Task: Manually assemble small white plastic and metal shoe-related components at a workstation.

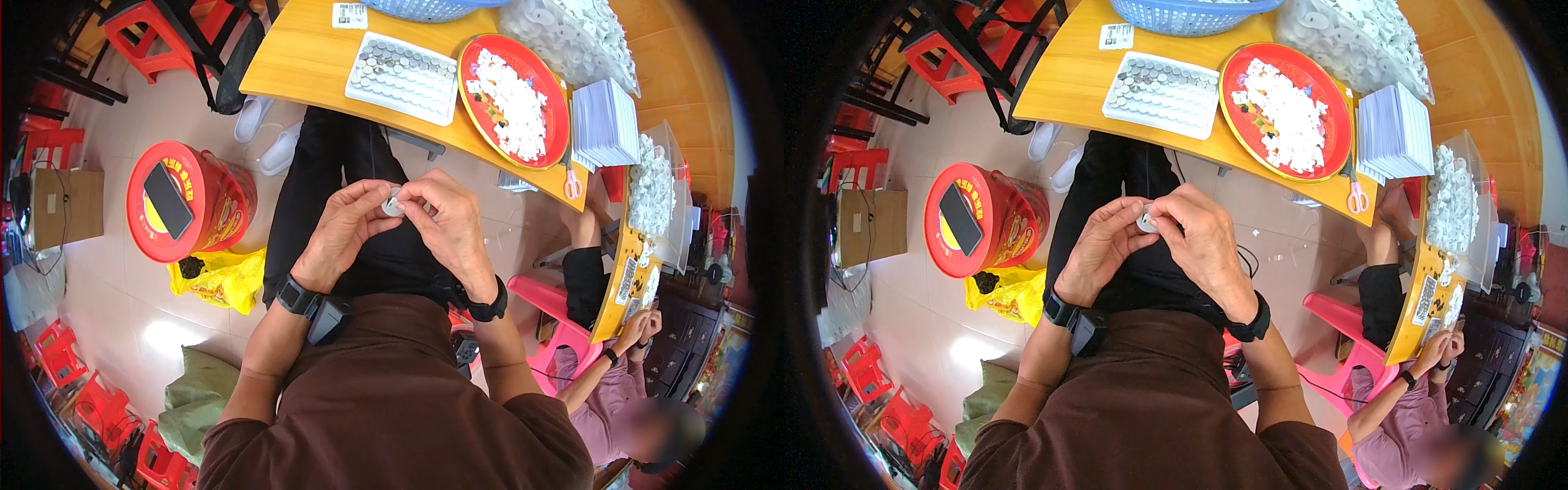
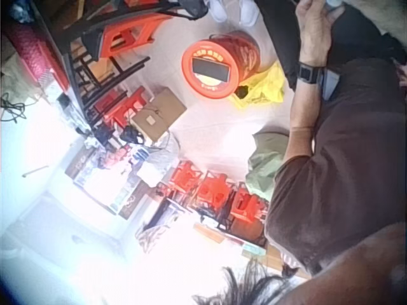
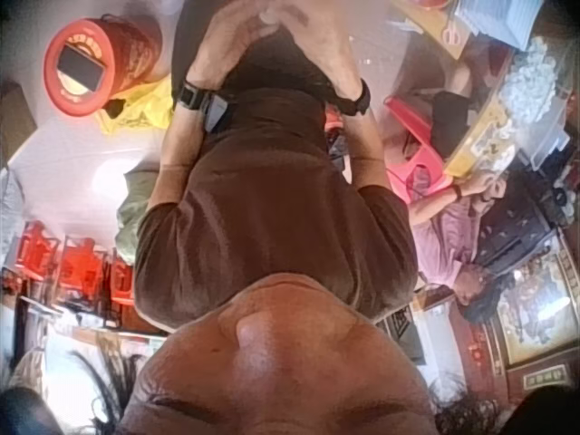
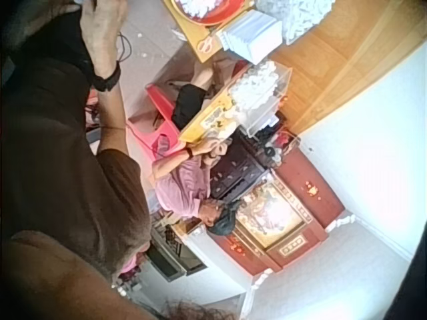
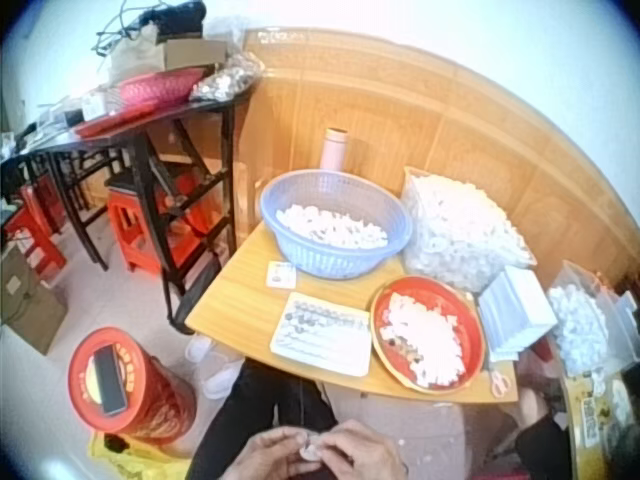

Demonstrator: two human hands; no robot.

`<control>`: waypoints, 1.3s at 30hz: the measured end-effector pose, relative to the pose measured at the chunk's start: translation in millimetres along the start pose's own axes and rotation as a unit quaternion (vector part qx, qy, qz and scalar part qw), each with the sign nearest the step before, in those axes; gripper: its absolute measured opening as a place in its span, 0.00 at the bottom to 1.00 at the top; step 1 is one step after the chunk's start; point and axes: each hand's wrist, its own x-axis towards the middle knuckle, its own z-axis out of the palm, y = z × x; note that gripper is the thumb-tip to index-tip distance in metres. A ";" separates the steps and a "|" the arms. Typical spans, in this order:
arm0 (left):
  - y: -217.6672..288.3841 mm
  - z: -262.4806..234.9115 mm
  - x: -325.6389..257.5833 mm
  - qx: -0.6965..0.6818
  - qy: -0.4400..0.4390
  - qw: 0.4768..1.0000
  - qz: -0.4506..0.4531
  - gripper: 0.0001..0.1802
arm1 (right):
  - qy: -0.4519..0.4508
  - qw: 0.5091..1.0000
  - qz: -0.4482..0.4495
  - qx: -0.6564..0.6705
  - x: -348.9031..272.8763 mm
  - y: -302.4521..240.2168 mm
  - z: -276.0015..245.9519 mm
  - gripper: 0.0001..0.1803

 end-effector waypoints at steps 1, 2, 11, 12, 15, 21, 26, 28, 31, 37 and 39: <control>-0.5 0.0 0.0 0.001 -0.002 1.000 0.002 0.10 | 0.000 1.000 -0.004 -0.012 -0.1 -0.1 -0.1 0.08; -1.0 0.2 0.0 0.001 -0.002 1.000 0.002 0.10 | -0.001 1.000 -0.009 -0.023 -0.3 0.1 -0.2 0.07; -4.6 2.6 2.9 0.015 0.014 1.000 -0.008 0.10 | 0.000 1.000 0.007 -0.020 -2.6 7.0 -0.2 0.08; -5.3 2.3 3.5 0.013 0.012 1.000 -0.007 0.09 | 0.000 1.000 0.008 -0.020 -2.9 7.3 -0.7 0.08; -6.5 1.7 4.1 0.020 0.011 1.000 -0.010 0.09 | -0.005 1.000 0.005 -0.022 -3.6 8.0 -2.4 0.08; -9.4 3.7 4.8 0.035 0.022 0.999 -0.014 0.09 | -0.030 0.994 0.101 -0.010 -1.8 1.9 -5.4 0.05; -9.4 3.9 5.3 0.055 -0.004 0.998 -0.003 0.10 | -0.003 0.995 0.101 -0.020 -4.7 6.2 -3.8 0.05; -7.1 7.2 4.4 0.104 0.005 0.994 0.015 0.10 | -0.001 0.994 0.106 -0.010 -3.9 6.2 -3.7 0.05; -8.0 8.0 4.1 0.107 0.002 0.994 0.029 0.10 | 0.005 0.996 0.091 0.009 -4.3 5.3 -2.0 0.05; -6.2 11.4 3.2 0.058 0.013 0.998 0.037 0.10 | 0.026 0.998 0.037 0.033 -6.7 12.7 -0.7 0.09; -4.5 12.0 3.2 0.066 0.012 0.997 0.041 0.10 | 0.042 0.997 0.041 0.052 -8.0 15.7 1.4 0.09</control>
